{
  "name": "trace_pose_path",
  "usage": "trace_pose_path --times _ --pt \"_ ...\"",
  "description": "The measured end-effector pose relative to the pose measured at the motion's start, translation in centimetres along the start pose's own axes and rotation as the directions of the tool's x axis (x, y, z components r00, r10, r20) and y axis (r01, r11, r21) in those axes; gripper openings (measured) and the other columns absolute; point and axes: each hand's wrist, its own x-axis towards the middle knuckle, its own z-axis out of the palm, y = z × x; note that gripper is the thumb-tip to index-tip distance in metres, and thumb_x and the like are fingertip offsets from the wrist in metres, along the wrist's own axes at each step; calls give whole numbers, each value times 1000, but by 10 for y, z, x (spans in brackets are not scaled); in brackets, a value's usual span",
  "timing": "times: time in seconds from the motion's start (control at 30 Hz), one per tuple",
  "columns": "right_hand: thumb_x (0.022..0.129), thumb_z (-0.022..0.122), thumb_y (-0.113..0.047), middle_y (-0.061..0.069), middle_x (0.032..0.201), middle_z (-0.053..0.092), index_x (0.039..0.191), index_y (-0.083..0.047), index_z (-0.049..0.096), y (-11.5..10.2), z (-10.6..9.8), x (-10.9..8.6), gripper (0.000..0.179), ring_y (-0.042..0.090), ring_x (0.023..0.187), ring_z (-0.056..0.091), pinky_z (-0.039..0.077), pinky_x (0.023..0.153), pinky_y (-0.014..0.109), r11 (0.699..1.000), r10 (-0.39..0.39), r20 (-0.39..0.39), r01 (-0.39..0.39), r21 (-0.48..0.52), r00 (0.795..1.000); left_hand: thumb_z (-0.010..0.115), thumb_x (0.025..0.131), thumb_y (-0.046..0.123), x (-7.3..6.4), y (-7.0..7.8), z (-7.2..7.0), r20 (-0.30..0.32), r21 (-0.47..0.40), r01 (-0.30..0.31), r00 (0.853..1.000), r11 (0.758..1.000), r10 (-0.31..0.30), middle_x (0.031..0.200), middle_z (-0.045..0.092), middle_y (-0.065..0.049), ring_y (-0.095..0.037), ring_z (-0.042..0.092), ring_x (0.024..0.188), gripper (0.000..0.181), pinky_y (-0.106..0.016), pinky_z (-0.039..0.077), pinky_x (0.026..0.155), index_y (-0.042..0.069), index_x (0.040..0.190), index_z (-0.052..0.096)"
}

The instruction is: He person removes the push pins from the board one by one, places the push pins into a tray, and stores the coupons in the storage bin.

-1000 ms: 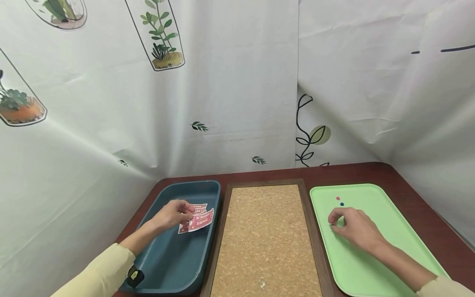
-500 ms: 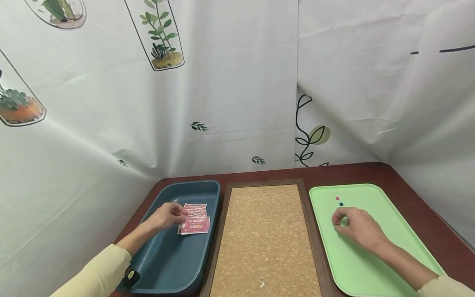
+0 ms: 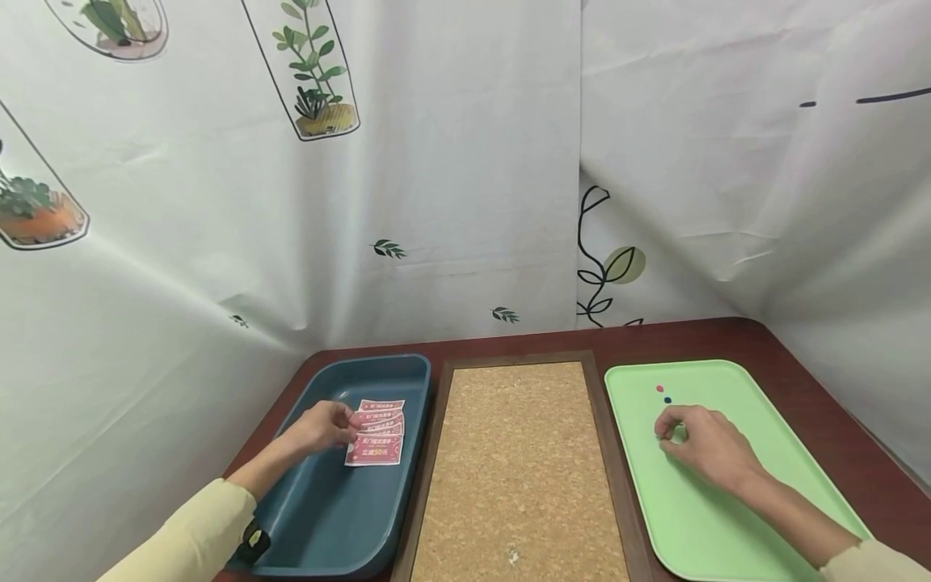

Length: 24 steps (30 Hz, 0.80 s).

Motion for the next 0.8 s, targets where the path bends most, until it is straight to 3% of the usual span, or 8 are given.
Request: trace_pose_path --times 0.3,0.8 --pt "83 84 -4 -7 87 69 90 -18 72 3 -1 0 20 4 70 50 41 58 28 1000 14 -10 -14 -9 1000 81 88 -1 1 -2 1 -17 125 11 1000 992 -9 80 66 -3 -17 60 70 13 -34 51 65 3 92 69" --pt "86 85 -7 -4 89 73 97 -14 76 6 -6 0 16 2 67 52 41 55 28 1000 21 -37 -20 10 999 81 92 4 1 -1 2 -28 146 16 1000 989 -12 90 70 -7 -20 63 78 11 -42 57 73 3 95 70"
